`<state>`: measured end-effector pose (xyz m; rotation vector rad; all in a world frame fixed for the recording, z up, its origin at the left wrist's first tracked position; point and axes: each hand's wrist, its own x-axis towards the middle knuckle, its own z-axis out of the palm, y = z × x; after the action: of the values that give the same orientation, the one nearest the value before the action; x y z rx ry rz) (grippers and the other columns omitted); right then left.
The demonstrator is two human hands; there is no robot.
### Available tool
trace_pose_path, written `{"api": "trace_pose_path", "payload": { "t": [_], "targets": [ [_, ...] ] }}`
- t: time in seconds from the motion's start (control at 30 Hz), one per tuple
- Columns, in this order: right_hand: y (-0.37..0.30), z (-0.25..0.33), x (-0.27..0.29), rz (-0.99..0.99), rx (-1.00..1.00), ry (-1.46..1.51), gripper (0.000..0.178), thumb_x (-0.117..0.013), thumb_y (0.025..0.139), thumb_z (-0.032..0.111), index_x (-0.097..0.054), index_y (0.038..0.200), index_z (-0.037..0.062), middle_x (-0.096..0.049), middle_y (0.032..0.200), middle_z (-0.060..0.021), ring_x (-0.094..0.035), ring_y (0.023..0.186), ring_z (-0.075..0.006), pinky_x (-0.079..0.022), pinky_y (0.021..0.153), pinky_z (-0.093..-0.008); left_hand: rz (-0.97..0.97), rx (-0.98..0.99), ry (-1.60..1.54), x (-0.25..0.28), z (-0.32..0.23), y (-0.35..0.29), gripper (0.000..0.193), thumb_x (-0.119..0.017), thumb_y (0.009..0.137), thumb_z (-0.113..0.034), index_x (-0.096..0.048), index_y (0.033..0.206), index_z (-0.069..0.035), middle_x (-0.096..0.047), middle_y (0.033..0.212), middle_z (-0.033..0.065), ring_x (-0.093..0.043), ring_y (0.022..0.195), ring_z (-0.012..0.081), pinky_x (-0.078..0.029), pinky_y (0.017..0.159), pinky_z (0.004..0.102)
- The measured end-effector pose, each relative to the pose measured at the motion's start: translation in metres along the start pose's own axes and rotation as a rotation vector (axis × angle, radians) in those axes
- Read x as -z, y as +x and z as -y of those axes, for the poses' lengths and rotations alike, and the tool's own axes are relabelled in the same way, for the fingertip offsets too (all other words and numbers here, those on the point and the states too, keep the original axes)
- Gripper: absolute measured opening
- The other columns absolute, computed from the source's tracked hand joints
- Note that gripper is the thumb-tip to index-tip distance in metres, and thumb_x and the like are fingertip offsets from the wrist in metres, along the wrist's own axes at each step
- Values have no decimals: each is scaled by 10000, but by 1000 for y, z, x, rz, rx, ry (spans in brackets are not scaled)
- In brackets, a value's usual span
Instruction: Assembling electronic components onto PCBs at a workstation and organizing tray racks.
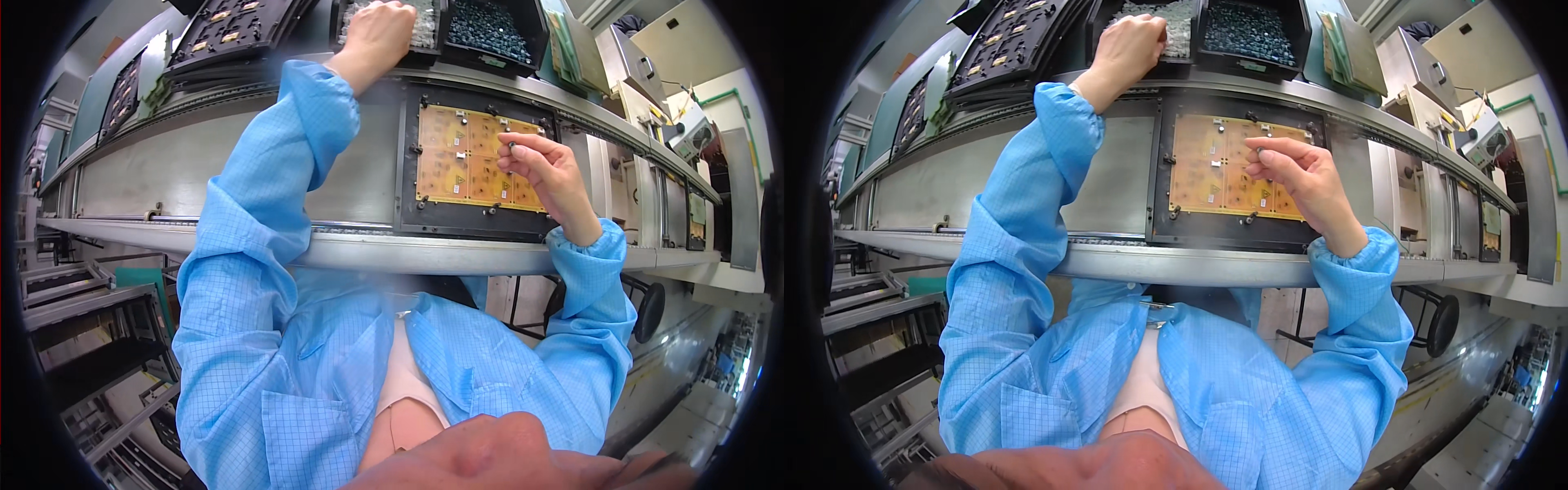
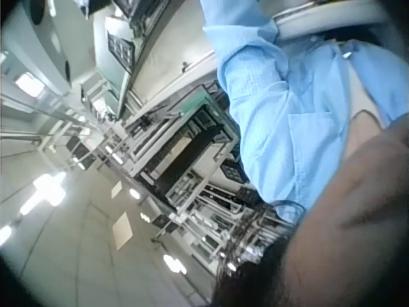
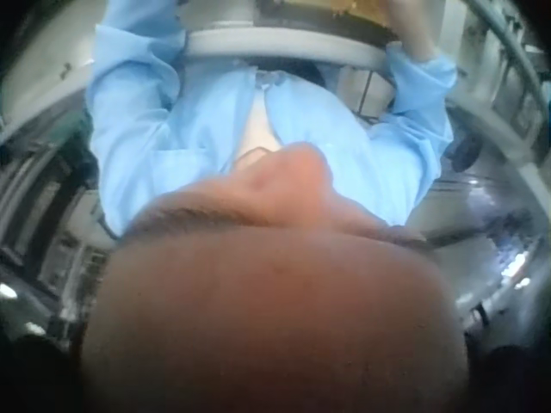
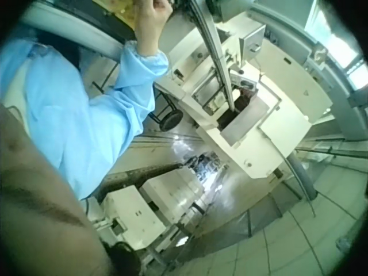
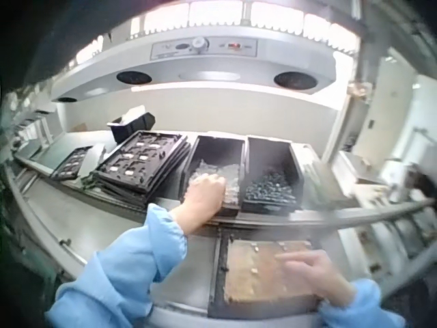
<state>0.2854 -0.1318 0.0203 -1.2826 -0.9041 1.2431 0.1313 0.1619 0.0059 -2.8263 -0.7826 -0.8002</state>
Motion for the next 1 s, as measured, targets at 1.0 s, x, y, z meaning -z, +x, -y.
{"api": "trace_pose_path", "payload": {
  "t": [1.0],
  "targets": [
    [9, -11, -46, -154, 110, -913, 97, -692, 870, 3, -700, 965, -15, -649, 849, -31, -606, 720, -83, -487, 661, -206, -351, -110, -118, 19, -3, -25, 70, -624, 785, -126, -624, 822, -66, -592, 883, 115, -580, 897, 310, -507, 756, 406]
  ]
}}
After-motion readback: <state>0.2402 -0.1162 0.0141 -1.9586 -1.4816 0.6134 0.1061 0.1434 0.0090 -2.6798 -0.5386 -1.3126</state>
